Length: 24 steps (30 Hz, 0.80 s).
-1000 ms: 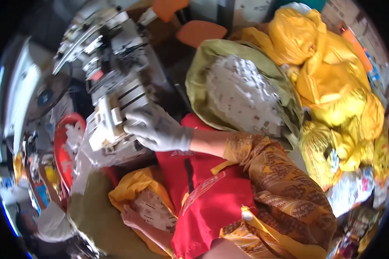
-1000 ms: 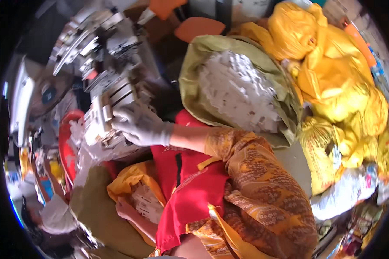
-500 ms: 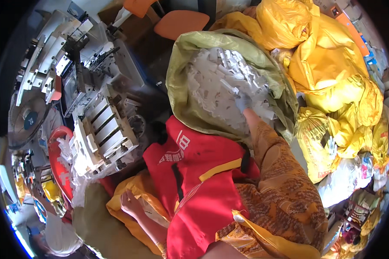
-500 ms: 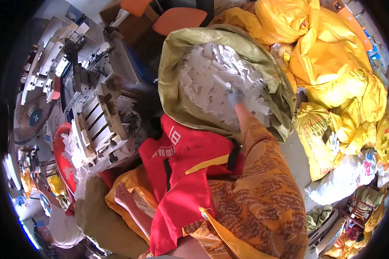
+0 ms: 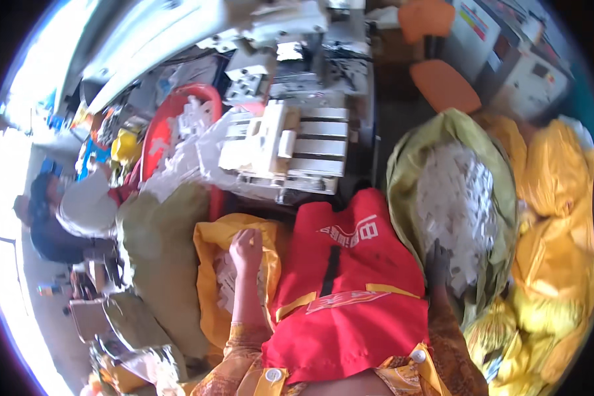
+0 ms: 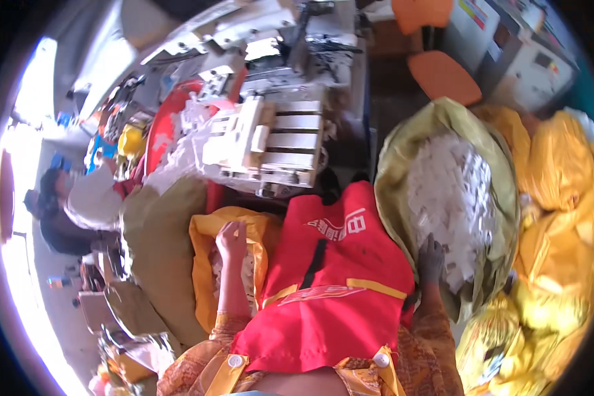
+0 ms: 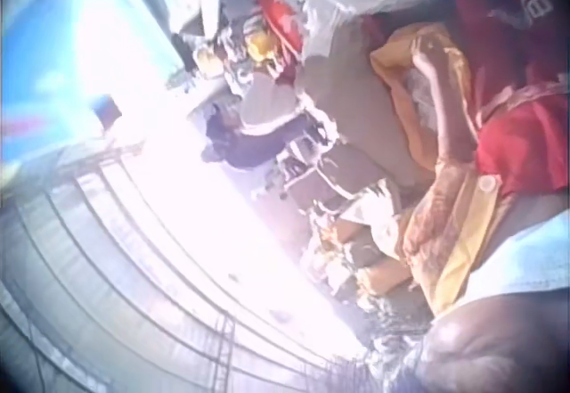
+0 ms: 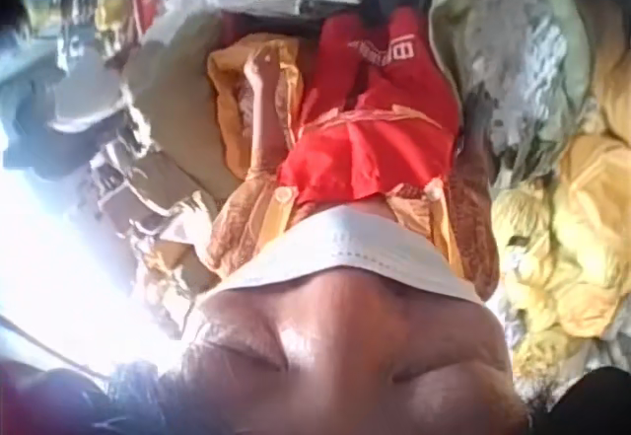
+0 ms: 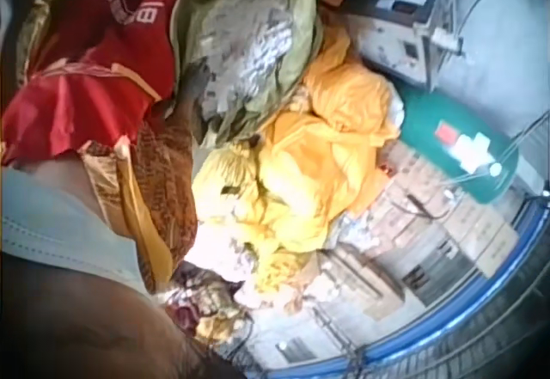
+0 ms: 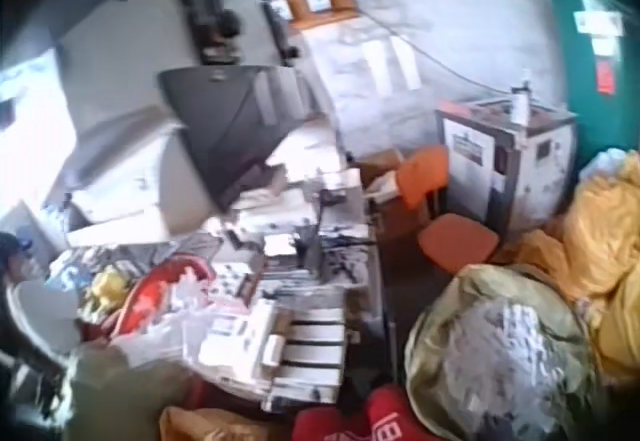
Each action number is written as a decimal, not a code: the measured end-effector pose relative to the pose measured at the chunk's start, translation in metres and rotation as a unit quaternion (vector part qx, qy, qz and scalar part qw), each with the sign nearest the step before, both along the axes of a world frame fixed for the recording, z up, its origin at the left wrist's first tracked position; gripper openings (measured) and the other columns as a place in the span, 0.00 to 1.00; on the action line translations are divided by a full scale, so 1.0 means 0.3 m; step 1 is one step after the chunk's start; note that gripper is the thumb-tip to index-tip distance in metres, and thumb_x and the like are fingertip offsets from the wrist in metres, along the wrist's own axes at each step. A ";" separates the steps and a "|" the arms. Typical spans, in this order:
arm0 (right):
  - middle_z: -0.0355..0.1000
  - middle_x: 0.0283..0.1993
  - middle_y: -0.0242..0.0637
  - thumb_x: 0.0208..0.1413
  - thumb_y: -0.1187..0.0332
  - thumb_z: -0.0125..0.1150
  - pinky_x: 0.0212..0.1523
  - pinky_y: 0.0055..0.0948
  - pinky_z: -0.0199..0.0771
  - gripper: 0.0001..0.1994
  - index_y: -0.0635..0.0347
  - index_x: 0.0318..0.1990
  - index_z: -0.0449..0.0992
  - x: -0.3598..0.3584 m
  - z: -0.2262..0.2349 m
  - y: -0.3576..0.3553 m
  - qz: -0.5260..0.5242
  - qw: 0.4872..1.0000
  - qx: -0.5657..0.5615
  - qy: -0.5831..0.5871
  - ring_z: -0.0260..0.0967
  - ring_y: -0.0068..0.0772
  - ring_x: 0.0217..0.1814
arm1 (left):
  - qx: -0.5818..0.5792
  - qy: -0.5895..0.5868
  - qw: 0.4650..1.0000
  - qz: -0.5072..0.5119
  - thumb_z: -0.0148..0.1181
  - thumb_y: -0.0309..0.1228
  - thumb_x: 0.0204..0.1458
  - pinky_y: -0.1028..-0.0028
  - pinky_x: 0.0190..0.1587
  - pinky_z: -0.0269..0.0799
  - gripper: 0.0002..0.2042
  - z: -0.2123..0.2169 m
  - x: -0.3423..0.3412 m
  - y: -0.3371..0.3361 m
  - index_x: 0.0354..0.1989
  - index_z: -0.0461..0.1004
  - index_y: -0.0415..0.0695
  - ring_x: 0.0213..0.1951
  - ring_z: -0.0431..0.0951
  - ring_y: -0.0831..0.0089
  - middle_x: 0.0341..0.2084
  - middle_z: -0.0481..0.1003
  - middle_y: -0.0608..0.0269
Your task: The person takes plastic toy gun parts from a bag, places them onto a printing machine fixture, and deposits the printed toy gun parts into another bag.
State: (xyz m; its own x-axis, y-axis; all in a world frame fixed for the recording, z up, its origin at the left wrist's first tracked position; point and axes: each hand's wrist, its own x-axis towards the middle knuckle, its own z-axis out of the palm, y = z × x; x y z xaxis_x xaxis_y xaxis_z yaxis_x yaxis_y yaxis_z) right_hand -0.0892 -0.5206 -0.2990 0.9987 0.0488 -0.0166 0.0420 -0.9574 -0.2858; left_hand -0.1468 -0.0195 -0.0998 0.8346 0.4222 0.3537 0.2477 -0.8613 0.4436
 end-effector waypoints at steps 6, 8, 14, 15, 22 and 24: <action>0.69 0.48 0.45 0.48 0.65 0.56 0.52 0.45 0.61 0.22 0.54 0.53 0.67 0.118 -0.113 0.001 -0.121 0.992 0.022 -0.030 0.63 0.51 0.52 | -0.043 0.002 0.999 0.008 0.57 0.28 0.46 0.61 0.33 0.69 0.07 -0.053 0.000 -0.015 0.20 0.72 0.38 0.28 0.74 0.53 0.22 0.73 0.53; 0.71 0.46 0.42 0.46 0.65 0.58 0.51 0.42 0.62 0.22 0.50 0.52 0.68 0.155 -0.104 -0.008 -0.127 0.991 0.015 0.044 0.64 0.49 0.51 | -0.045 -0.001 0.999 0.001 0.57 0.28 0.46 0.61 0.32 0.69 0.07 -0.098 0.007 -0.007 0.19 0.72 0.38 0.28 0.74 0.53 0.21 0.73 0.53; 0.71 0.45 0.43 0.42 0.66 0.61 0.50 0.42 0.64 0.28 0.46 0.56 0.66 0.195 0.006 0.036 -0.089 0.994 0.036 0.051 0.65 0.48 0.49 | -0.072 0.004 0.997 -0.013 0.56 0.28 0.46 0.61 0.29 0.68 0.09 -0.150 0.013 -0.012 0.17 0.70 0.39 0.26 0.72 0.52 0.18 0.71 0.52; 0.71 0.45 0.43 0.42 0.66 0.61 0.50 0.42 0.64 0.28 0.46 0.56 0.66 0.202 0.016 0.029 -0.085 0.995 0.032 0.048 0.65 0.48 0.49 | -0.073 0.015 0.997 -0.027 0.57 0.27 0.46 0.61 0.30 0.68 0.08 -0.140 0.022 -0.005 0.18 0.70 0.39 0.27 0.73 0.52 0.19 0.72 0.52; 0.70 0.35 0.31 0.45 0.73 0.62 0.40 0.23 0.68 0.28 0.55 0.57 0.66 0.227 0.001 -0.156 -0.088 0.901 0.423 0.044 0.66 0.26 0.36 | 0.048 -0.251 0.967 0.002 0.56 0.25 0.48 0.60 0.53 0.61 0.15 0.167 0.285 0.074 0.45 0.70 0.40 0.49 0.67 0.53 0.46 0.70 0.53; 0.67 0.33 0.25 0.52 0.73 0.57 0.35 0.13 0.64 0.21 0.61 0.55 0.67 0.245 0.268 -0.065 -0.115 0.866 0.480 0.079 0.63 0.17 0.31 | 0.041 -0.263 0.964 -0.004 0.55 0.25 0.48 0.60 0.54 0.60 0.16 0.267 0.360 0.077 0.47 0.70 0.40 0.51 0.67 0.53 0.48 0.69 0.53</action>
